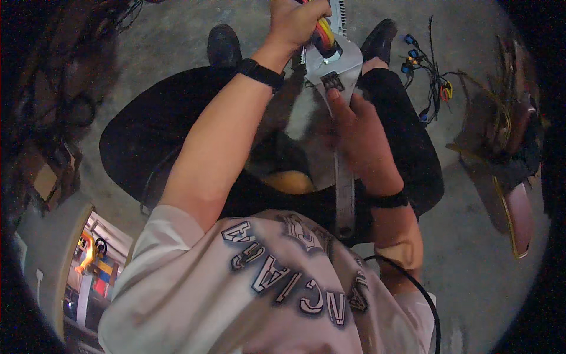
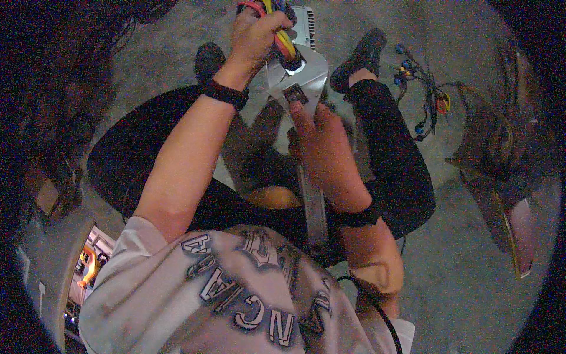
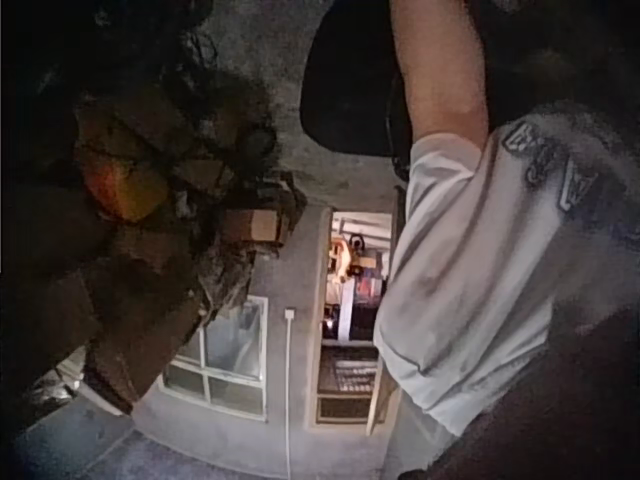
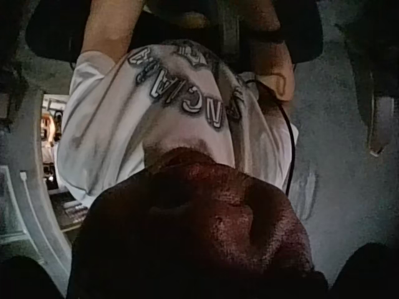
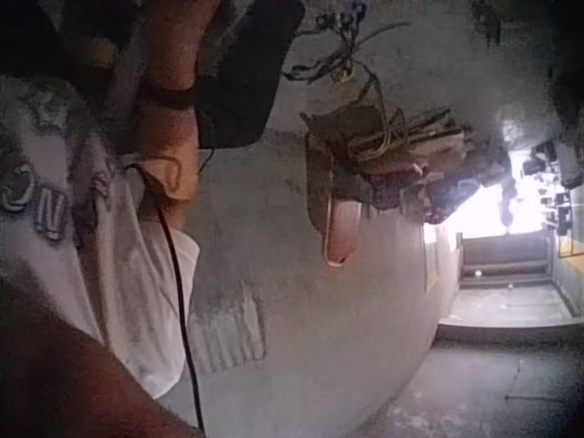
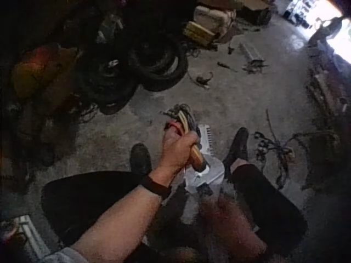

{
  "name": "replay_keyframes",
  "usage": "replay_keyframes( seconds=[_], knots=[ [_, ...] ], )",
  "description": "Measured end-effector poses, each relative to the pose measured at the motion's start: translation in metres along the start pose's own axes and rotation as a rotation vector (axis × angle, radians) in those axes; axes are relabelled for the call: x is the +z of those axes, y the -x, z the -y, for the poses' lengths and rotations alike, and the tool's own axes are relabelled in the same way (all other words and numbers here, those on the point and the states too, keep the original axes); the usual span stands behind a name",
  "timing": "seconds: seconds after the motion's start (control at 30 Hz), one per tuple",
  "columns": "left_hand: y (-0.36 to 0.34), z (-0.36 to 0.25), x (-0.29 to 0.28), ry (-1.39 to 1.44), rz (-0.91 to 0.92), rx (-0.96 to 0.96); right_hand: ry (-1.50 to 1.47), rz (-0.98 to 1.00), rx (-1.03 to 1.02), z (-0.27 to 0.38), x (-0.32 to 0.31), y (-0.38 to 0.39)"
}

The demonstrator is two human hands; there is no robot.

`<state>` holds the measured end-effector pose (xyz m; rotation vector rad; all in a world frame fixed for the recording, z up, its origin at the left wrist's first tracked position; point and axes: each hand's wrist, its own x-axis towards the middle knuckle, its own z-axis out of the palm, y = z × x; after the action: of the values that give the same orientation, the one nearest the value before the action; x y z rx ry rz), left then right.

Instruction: Repairing an intercooler or radiator component using an adjustable wrench in a garage setting.

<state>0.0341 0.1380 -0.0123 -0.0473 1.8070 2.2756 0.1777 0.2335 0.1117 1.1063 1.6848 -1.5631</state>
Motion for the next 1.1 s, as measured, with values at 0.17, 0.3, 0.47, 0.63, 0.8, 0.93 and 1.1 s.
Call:
replay_keyframes(
  seconds=[0.17,0.3,0.47,0.63,0.8,0.93,1.1],
  knots=[
    [-0.002,-0.006,0.001,0.061,0.011,-0.065,0.010,0.047,-0.096,-0.005,-0.008,-0.004],
    [-0.008,-0.004,-0.005,0.034,-0.008,-0.032,-0.020,-0.039,-0.099,-0.026,0.007,-0.014],
    [-0.008,0.001,0.000,0.111,0.000,-0.104,-0.069,0.022,-0.149,-0.023,0.009,-0.013],
    [-0.008,0.011,-0.007,-0.036,-0.011,-0.021,-0.208,0.064,0.010,0.005,0.004,0.007],
    [-0.012,0.002,-0.009,-0.082,-0.018,-0.034,-0.025,0.114,-0.075,0.009,-0.007,0.003],
    [-0.008,0.002,-0.014,0.109,-0.047,-0.057,-0.011,0.096,-0.103,-0.019,-0.007,-0.020],
    [-0.008,-0.006,-0.016,0.057,-0.034,-0.025,-0.044,0.084,-0.158,-0.027,0.002,-0.021]
  ],
)
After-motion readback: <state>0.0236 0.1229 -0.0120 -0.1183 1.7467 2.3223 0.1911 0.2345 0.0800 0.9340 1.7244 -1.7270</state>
